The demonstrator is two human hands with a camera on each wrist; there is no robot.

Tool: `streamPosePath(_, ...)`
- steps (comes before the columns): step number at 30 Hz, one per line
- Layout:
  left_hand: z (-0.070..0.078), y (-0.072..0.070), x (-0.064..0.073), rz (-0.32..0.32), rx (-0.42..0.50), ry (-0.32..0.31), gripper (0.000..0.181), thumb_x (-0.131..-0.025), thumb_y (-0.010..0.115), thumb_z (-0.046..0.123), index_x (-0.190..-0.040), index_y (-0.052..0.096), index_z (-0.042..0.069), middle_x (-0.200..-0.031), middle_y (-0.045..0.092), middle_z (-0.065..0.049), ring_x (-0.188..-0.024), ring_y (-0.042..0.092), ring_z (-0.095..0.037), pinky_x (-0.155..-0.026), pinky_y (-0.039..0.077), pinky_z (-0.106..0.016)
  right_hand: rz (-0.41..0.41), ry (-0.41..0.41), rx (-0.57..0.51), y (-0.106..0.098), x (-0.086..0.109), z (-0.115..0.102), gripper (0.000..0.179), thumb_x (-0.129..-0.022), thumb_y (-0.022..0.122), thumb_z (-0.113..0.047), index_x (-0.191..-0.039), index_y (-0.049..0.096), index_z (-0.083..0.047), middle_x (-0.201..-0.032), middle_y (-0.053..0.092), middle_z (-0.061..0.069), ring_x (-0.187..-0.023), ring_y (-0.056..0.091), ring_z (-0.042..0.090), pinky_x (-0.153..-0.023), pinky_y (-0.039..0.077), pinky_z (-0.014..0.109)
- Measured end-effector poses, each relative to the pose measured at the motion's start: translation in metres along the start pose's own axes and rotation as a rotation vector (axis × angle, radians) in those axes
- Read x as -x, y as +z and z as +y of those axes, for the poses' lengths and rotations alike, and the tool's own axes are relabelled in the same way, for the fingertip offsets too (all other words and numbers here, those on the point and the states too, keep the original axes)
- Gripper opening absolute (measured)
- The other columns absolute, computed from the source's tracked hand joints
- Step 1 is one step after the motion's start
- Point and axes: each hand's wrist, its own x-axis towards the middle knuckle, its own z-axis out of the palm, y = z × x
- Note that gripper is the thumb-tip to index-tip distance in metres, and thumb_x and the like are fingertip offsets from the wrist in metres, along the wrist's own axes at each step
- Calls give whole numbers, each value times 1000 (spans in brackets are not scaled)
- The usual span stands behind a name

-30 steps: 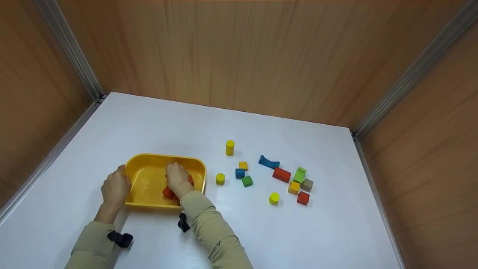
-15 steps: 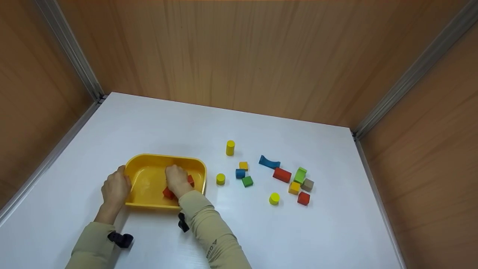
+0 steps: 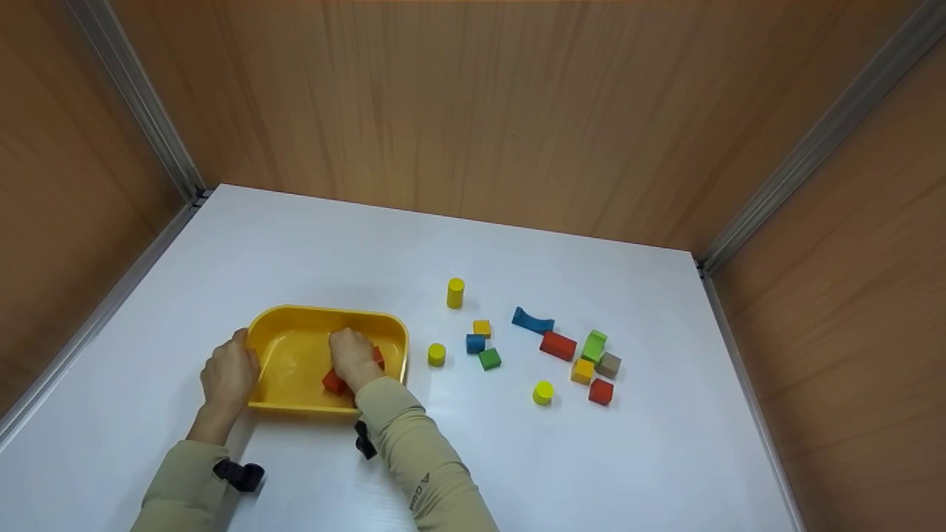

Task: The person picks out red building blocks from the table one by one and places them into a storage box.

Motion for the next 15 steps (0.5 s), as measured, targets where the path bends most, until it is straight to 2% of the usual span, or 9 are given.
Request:
streamPosePath(9, -1, 1, -1, -8, -2, -19, 25, -87, 43, -4, -111, 49, -10, -89, 59, -27, -74, 59, -41, -55, 47, -48, -30, 6, -39, -8, 3, 2, 11, -82, 54, 1, -78, 61, -7, -67, 55, 1, -62, 53, 15, -60, 45, 23)
streamPosePath(15, -1, 2, -2, -27, -8, -32, 26, -89, 42, -3, -113, 48, -10, -92, 58, -27, -77, 59, -41, -58, 47, -48, -35, 1, -33, -20, 9, 3, 11, -78, 60, -1, -88, 62, -6, -79, 59, 3, -72, 55, 16, -69, 46, 24)
